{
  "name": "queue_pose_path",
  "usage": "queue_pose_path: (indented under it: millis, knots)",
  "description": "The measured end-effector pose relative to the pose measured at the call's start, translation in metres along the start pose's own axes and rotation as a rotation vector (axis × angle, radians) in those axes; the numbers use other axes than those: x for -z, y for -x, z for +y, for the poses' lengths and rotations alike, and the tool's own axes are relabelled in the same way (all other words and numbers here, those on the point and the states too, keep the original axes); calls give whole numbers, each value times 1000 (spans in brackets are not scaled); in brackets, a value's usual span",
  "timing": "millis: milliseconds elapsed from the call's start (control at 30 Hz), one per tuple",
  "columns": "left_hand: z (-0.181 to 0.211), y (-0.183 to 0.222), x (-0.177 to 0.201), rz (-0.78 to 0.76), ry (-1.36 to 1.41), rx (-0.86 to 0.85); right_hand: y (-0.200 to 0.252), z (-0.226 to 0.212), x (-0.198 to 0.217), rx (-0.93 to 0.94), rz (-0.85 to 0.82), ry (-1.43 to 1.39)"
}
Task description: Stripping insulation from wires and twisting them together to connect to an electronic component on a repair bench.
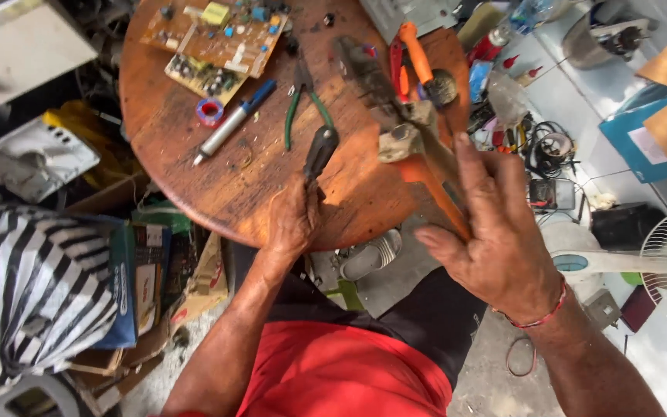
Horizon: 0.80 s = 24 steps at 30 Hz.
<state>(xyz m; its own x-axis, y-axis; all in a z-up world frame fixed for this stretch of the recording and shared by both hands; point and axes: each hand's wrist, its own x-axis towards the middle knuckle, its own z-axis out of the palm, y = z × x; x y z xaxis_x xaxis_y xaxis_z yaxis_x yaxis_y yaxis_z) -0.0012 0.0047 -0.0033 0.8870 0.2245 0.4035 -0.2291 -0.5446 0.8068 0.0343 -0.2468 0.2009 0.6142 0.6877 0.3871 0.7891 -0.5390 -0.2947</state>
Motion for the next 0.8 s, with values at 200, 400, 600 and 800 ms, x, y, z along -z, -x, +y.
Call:
queue_pose_path:
  millis: [200, 400, 600, 800]
  knots:
    - [3, 0, 4, -42, 44, 64, -1, -9, 17, 15, 81, 45]
    - [-6, 5, -3, -23, -28, 75, 0, -19, 15, -10, -143, 40]
    - [-15, 5, -5, -28, 6, 96, 6, -22, 7, -251, 447, -249]
    - [-9, 5, 3, -77, -24, 117, -8, -15, 13, -39, -185, 167]
